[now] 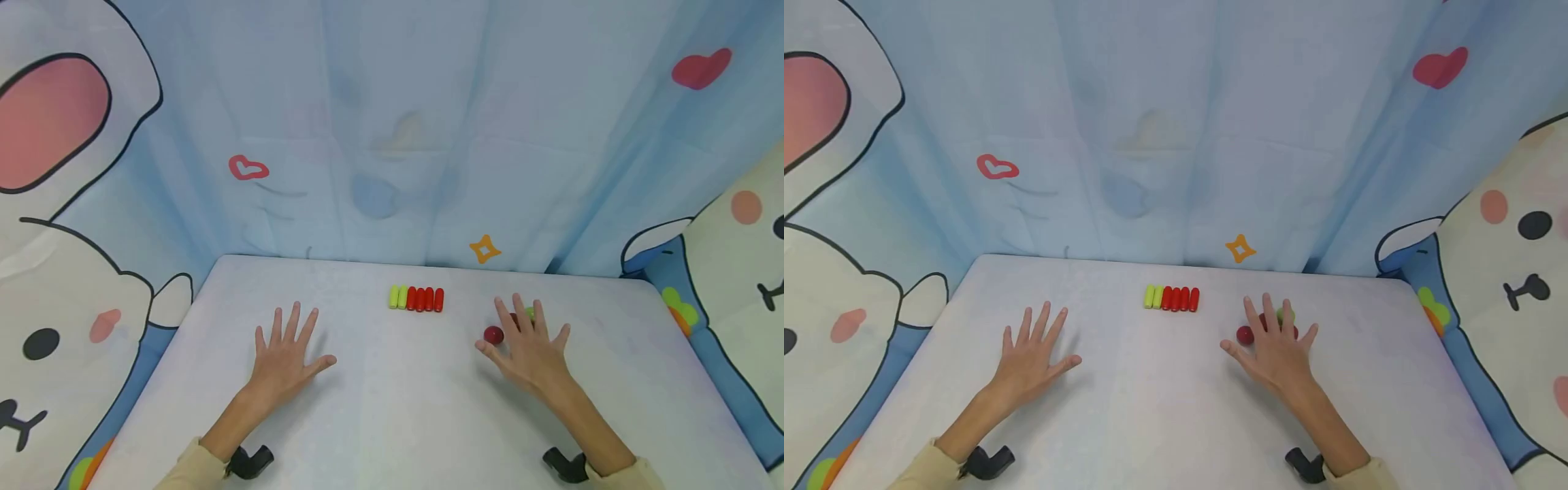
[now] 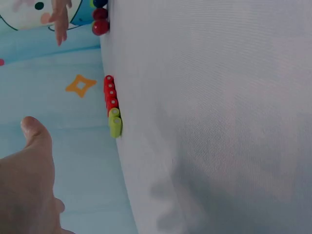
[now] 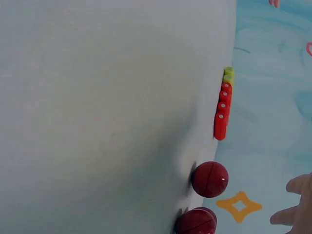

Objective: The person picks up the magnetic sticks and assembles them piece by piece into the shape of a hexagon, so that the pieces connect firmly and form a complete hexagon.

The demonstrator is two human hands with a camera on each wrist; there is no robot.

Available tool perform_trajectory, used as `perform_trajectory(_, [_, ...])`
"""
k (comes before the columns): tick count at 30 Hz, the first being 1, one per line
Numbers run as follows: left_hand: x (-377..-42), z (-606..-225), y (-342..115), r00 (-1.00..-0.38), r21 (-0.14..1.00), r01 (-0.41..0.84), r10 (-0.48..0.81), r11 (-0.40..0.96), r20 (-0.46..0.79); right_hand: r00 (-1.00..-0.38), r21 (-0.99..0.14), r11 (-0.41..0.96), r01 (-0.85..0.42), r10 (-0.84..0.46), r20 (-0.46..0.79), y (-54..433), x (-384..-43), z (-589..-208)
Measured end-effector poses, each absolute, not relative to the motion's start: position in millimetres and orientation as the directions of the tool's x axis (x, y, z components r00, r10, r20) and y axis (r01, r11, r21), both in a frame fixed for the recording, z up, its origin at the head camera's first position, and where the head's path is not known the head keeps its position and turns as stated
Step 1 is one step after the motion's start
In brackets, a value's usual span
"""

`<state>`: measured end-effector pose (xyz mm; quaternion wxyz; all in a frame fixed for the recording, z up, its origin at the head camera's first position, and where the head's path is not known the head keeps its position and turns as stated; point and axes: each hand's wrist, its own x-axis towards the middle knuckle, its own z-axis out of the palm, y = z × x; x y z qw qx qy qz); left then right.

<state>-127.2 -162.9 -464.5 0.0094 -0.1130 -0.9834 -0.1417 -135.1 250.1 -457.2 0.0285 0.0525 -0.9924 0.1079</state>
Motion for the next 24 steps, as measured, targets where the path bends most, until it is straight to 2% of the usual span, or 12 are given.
perform_trajectory(8, [-135, -460, -150, -0.956, 0.453, 0.294, 0.256, 0.841, 0.146, -0.989, -0.303, 0.948, -0.100, -0.060, 0.138, 255, -145, -448])
perform_trajectory(17, [-137, -469, -137, -0.951, 0.718, 0.304, 0.155, 0.627, 0.267, -0.967, -0.548, 0.819, -0.170, -0.032, 0.251, 259, -154, -447])
perform_trajectory(24, [-146, -465, -119, -0.934, 0.758, 0.353, 0.163, 0.549, 0.317, -0.968, -0.659, 0.735, -0.157, 0.017, 0.249, 275, -154, -446])
